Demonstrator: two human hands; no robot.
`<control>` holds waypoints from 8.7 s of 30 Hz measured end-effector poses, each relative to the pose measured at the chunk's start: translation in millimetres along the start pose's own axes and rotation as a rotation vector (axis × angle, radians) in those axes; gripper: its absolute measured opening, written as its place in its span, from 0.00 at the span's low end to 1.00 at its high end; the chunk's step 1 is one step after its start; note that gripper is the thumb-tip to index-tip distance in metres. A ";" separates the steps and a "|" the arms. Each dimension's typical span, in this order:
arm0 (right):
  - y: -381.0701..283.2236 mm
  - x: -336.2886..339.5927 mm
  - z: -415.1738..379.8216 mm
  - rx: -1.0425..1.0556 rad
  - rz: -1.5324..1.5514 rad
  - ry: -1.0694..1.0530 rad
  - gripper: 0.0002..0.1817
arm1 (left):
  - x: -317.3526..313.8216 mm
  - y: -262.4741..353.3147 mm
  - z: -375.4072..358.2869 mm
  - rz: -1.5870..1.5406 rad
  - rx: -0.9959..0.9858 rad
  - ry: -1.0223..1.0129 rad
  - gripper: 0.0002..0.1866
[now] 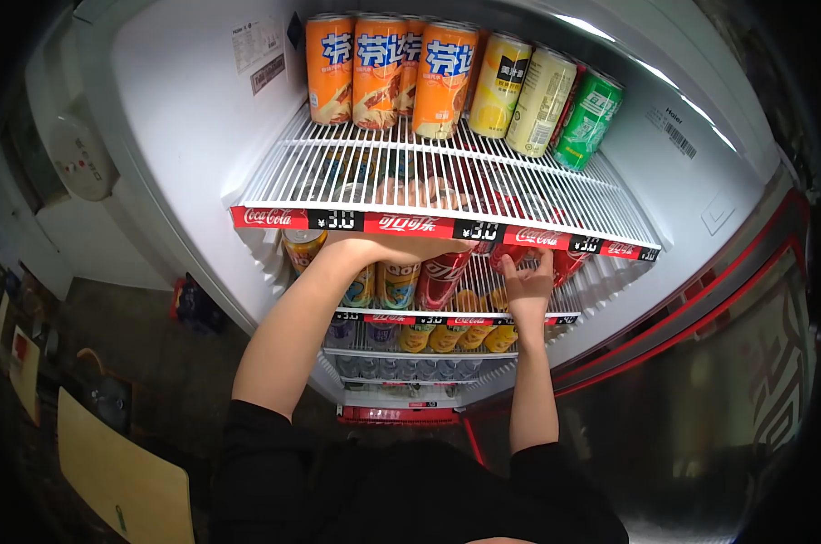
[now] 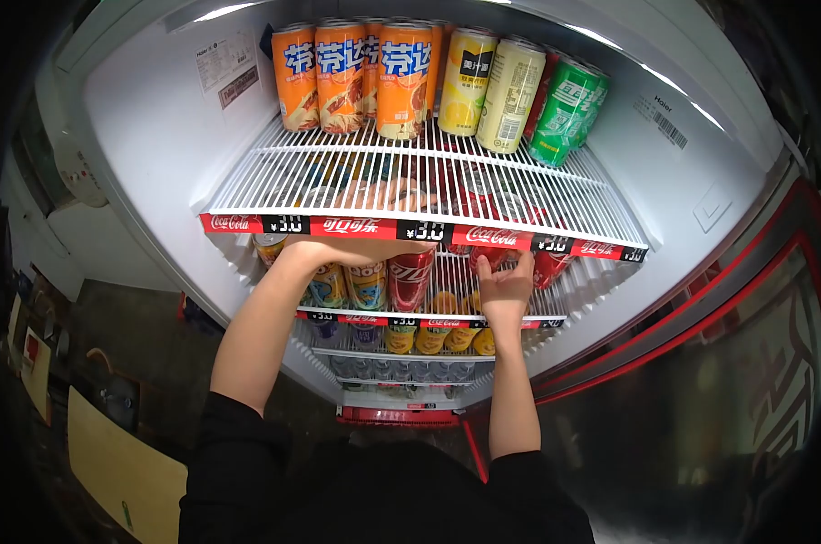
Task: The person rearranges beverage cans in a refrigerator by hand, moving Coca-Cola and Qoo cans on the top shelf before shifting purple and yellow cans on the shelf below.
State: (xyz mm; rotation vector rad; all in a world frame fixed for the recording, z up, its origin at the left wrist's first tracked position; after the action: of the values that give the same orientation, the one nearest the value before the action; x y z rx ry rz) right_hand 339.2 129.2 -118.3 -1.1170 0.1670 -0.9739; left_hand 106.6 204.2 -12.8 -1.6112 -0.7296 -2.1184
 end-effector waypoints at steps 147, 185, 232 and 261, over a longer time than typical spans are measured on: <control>-33.7 -37.6 -15.1 -0.069 0.486 -0.705 0.29 | 21.7 10.6 -7.7 -0.068 0.055 0.088 0.35; -26.3 -36.9 -15.8 0.091 0.440 -0.761 0.34 | 24.6 -76.8 -44.9 -0.136 -0.088 0.351 0.26; -39.7 0.5 -6.2 0.200 -0.453 -0.023 0.43 | 31.0 -48.0 -56.9 0.099 0.084 0.195 0.27; 8.8 -17.2 23.1 0.248 -0.512 -0.193 0.43 | 22.2 -60.6 -59.4 0.291 0.063 0.255 0.34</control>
State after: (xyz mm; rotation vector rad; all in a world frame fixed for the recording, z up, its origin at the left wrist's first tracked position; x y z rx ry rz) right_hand 347.0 158.2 -120.4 -1.0339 -0.4066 -1.2890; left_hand 19.8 216.4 -14.3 -1.2930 -0.4447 -2.0152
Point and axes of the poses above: each hand's wrist, its own z-axis towards the middle knuckle, its own x-axis out of the back of the hand, y = z × x, the point moved 9 cm from there along z, towards the middle knuckle, and after that the axes turned 4 degrees about -z, right-handed, at the moved point
